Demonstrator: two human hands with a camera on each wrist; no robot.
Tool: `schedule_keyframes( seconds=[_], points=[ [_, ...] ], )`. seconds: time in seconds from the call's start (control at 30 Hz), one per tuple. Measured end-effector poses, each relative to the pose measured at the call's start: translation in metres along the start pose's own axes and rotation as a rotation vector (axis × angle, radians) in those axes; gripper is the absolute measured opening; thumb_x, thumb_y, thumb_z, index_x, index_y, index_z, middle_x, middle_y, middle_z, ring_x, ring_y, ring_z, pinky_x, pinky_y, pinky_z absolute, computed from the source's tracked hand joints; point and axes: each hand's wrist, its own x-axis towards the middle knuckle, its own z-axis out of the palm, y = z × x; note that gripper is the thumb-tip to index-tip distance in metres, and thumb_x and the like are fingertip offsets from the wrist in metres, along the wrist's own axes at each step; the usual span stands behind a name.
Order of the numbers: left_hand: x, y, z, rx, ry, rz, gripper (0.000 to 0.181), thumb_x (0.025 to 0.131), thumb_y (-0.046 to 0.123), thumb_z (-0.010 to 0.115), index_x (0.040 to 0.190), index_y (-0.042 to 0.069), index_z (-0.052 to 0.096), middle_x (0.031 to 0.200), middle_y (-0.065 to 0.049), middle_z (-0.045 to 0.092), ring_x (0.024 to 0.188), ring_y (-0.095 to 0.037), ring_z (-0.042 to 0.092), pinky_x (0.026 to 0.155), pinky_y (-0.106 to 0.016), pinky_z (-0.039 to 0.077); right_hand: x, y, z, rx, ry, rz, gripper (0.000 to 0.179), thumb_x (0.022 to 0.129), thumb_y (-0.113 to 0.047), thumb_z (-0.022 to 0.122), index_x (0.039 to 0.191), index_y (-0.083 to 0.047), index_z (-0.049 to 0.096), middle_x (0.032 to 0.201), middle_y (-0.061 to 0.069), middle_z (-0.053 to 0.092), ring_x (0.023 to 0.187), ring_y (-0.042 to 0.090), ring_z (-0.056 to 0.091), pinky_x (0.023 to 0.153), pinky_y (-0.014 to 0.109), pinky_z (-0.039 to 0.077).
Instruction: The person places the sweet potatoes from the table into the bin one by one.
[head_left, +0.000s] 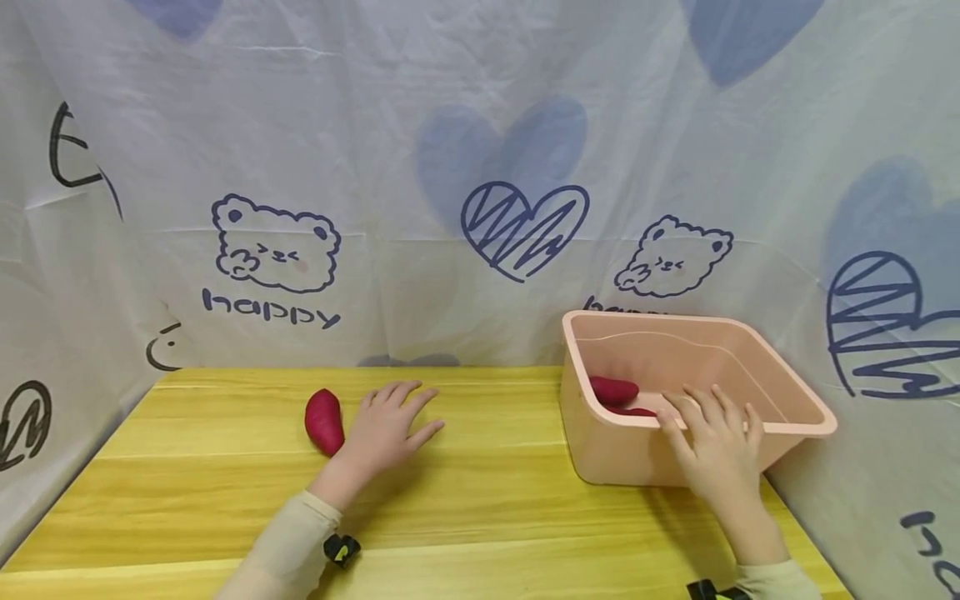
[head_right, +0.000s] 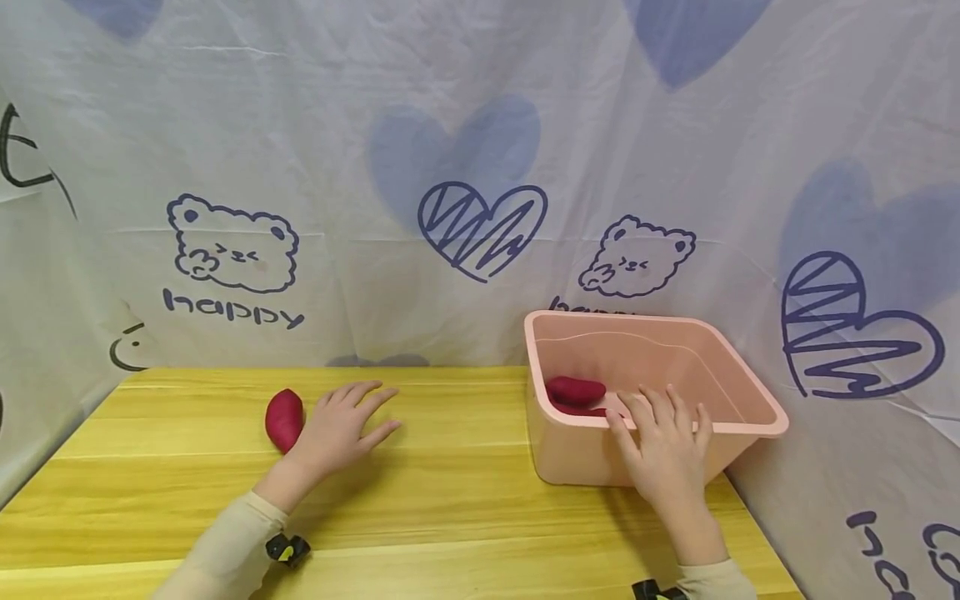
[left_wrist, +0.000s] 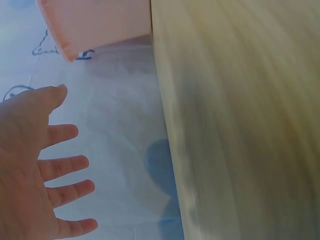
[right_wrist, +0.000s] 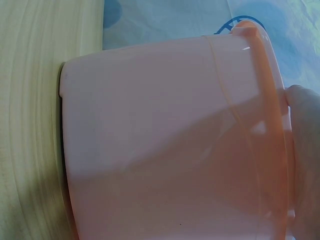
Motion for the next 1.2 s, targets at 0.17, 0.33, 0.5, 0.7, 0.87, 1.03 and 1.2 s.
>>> schedule_keyframes(
  seconds=[0.17,0.33,0.5,0.7,0.87,1.03,1.2],
  points=[
    [-0.002,-0.012,-0.001,0.017,-0.008,-0.042,0.050,0.091,0.050,0.061,0.134,0.023,0.058,0.135,-0.012,0.057,0.124,-0.038,0.053,0.098,-0.059,0.043,0.002,-0.001,-0.001,0.003,0.001,-0.002,0.042,0.101,-0.046,0.043,0.125,-0.017,0.061,0.133,0.018,0.053,0.133,0.044,0.035,0.109,0.070,0.009],
    [-0.005,-0.024,-0.004,0.012,-0.057,-0.105,0.052,0.092,0.051,0.059,0.136,0.024,0.056,0.139,-0.013,0.055,0.128,-0.038,0.050,0.100,-0.061,0.040,0.002,-0.001,0.000,0.000,-0.003,0.002,0.042,0.101,-0.046,0.042,0.125,-0.018,0.061,0.133,0.017,0.053,0.133,0.044,0.035,0.109,0.070,0.009],
    [-0.008,-0.036,-0.010,0.000,-0.093,-0.165,0.053,0.093,0.049,0.059,0.138,0.022,0.054,0.141,-0.015,0.052,0.130,-0.039,0.046,0.101,-0.064,0.037,0.003,-0.002,-0.001,-0.006,-0.006,-0.001,0.042,0.101,-0.046,0.042,0.125,-0.018,0.061,0.135,0.017,0.053,0.132,0.044,0.036,0.110,0.069,0.010],
    [-0.013,-0.054,-0.011,0.000,-0.100,-0.219,0.053,0.093,0.045,0.060,0.139,0.020,0.053,0.142,-0.017,0.051,0.131,-0.040,0.045,0.100,-0.066,0.035,0.002,-0.002,0.000,-0.010,-0.002,-0.004,0.042,0.101,-0.046,0.043,0.125,-0.017,0.061,0.135,0.016,0.054,0.133,0.044,0.036,0.109,0.069,0.011],
    [-0.018,-0.067,-0.010,-0.007,-0.118,-0.266,0.054,0.093,0.042,0.060,0.141,0.019,0.051,0.145,-0.019,0.048,0.131,-0.043,0.043,0.102,-0.068,0.033,0.001,0.000,0.002,-0.013,-0.011,-0.004,0.043,0.101,-0.047,0.042,0.125,-0.017,0.060,0.134,0.017,0.053,0.133,0.044,0.035,0.110,0.069,0.008],
    [-0.022,-0.077,-0.011,-0.004,-0.137,-0.299,0.054,0.093,0.041,0.061,0.141,0.017,0.051,0.146,-0.022,0.046,0.131,-0.046,0.042,0.101,-0.071,0.032,0.000,0.000,0.000,-0.013,-0.019,0.004,0.042,0.101,-0.046,0.042,0.126,-0.017,0.060,0.135,0.016,0.052,0.133,0.044,0.035,0.110,0.069,0.009],
    [-0.024,-0.087,-0.012,-0.007,-0.156,-0.327,0.055,0.093,0.040,0.062,0.141,0.016,0.050,0.146,-0.025,0.043,0.131,-0.049,0.040,0.098,-0.073,0.032,-0.001,0.001,0.000,-0.009,-0.015,0.007,0.042,0.101,-0.046,0.042,0.126,-0.017,0.060,0.135,0.016,0.052,0.133,0.044,0.035,0.109,0.070,0.009]
  ],
)
